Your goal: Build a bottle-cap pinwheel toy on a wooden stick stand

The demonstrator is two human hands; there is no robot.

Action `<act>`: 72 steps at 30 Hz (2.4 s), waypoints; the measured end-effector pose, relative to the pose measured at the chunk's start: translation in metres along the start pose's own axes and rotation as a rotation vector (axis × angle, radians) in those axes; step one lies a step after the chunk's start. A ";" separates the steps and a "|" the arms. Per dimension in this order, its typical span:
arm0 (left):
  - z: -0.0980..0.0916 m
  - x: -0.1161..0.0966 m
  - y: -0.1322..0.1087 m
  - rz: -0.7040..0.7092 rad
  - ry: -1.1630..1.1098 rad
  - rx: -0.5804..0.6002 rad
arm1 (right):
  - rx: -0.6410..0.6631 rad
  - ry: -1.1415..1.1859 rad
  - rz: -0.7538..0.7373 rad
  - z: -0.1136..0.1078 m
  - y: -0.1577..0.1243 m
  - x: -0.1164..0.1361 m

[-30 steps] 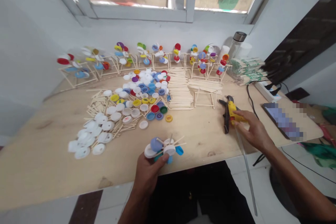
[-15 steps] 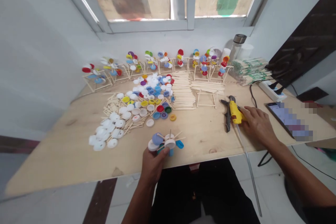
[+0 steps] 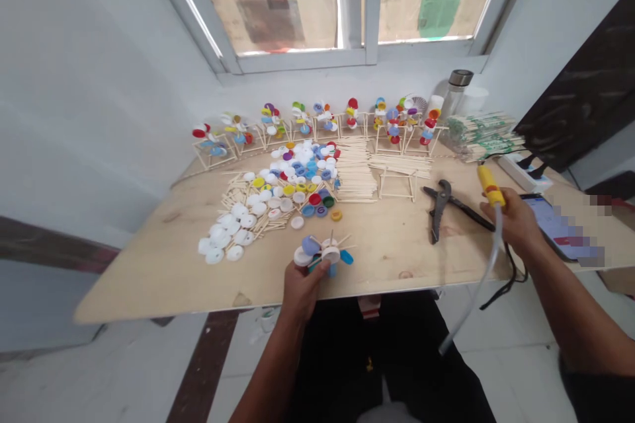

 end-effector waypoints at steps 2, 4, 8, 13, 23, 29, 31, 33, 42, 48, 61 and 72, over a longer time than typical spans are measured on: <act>0.001 0.000 0.000 0.010 0.000 0.001 | 0.006 0.212 0.095 -0.004 0.002 0.001; 0.001 0.000 -0.001 0.020 -0.001 0.004 | 0.028 0.362 0.139 -0.004 0.001 0.007; 0.001 -0.001 -0.002 0.034 -0.003 0.015 | 0.118 0.524 0.153 0.001 -0.013 0.029; -0.001 0.002 0.001 0.048 -0.018 0.032 | 0.395 0.651 0.121 0.021 -0.056 0.076; -0.003 0.010 0.002 0.088 -0.068 0.074 | 0.694 0.624 0.030 0.042 -0.137 0.153; -0.002 0.009 0.000 0.084 -0.057 0.068 | 0.689 0.585 0.074 0.049 -0.150 0.149; -0.003 0.010 0.000 0.075 -0.042 0.061 | 0.688 0.582 0.090 0.054 -0.154 0.146; -0.006 0.010 0.000 0.066 -0.007 0.042 | 0.658 0.565 0.104 0.059 -0.156 0.143; -0.013 0.011 -0.001 0.062 0.159 0.036 | 0.630 0.431 -0.024 0.067 -0.158 0.143; -0.004 -0.003 -0.009 0.094 0.162 -0.030 | 0.605 0.375 -0.077 0.066 -0.155 0.146; 0.002 -0.013 -0.012 0.181 0.210 -0.023 | 0.517 0.274 -0.190 0.076 -0.160 0.139; 0.003 -0.014 -0.012 0.173 0.213 -0.016 | 0.484 0.286 -0.232 0.072 -0.155 0.151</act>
Point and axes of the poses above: each hand's wrist, its own y-axis towards the middle knuckle, its own z-axis out of the palm, x = y × z, the point moved 4 cm from there along y, towards the middle knuckle, and after that the axes turned 2 degrees about -y, right-handed, at the moved point
